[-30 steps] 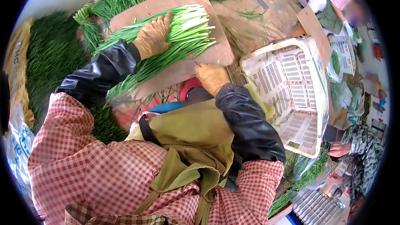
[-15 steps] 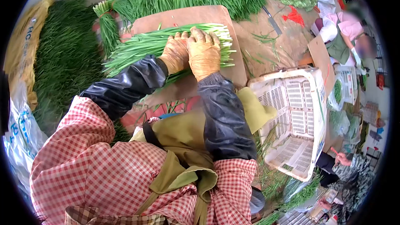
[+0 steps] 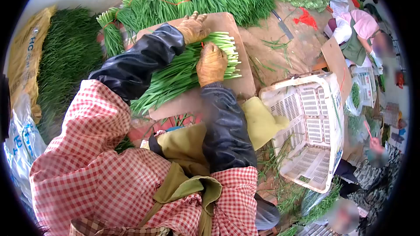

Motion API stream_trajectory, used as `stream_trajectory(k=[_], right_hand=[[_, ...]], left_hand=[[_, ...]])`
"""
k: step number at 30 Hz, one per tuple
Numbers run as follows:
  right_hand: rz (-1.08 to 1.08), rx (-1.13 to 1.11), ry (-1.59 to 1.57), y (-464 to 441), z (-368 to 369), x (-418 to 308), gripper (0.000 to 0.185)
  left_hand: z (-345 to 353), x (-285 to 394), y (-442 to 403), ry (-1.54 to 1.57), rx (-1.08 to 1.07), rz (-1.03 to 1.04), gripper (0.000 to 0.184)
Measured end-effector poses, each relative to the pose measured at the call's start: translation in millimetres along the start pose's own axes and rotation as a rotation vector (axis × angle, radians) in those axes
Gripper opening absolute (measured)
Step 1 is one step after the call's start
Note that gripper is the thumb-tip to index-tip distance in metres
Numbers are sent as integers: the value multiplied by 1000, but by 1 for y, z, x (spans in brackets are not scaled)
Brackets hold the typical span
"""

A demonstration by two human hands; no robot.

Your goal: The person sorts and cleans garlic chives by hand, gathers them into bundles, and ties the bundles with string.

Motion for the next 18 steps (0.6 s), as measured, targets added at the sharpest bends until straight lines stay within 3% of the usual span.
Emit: stream_trajectory(k=[1, 2, 3, 5, 7, 9, 11, 13, 15, 16, 18], right_hand=[[11, -5, -2, 1, 1, 0, 13], [33, 27, -10, 3, -3, 1, 14], [54, 60, -16, 6, -6, 2, 15], [160, -29, -49, 12, 7, 17, 18], [0, -47, -108, 12, 5, 0, 18], [-12, -153, 24, 2, -1, -14, 19], [-266, -184, 221, -3, 0, -41, 18], [-259, -243, 220, -9, 8, -37, 20], [-310, -410, 149, -10, 34, -26, 22], [-162, -544, 77, -24, 38, -18, 22], [-62, -613, 119, -35, 42, -14, 22]], left_hand=[[7, -2, 11, -34, -91, -95, 55], [16, 12, 22, -234, -100, 48, 51], [27, 14, 36, -238, -117, 51, 51], [27, 14, 71, 288, -21, -96, 40], [10, 20, 97, 323, 322, 32, 32], [16, 12, 98, 363, 267, -23, 31], [21, 0, 101, 435, 276, -71, 31], [23, -4, 98, 462, 310, -66, 31], [53, -21, 86, 709, 186, -197, 21], [47, -25, 84, 716, 208, -213, 21], [47, -35, 89, 987, 247, -303, 22]])
Point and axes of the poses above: each hand's wrist, its own y-axis away from the middle knuckle, its own z-axis out of the palm, x = y × z, the point moved 10 cm from there along -y, towards the middle knuckle, and after that the axes turned 2 degrees about y, right-handed, at the moved point
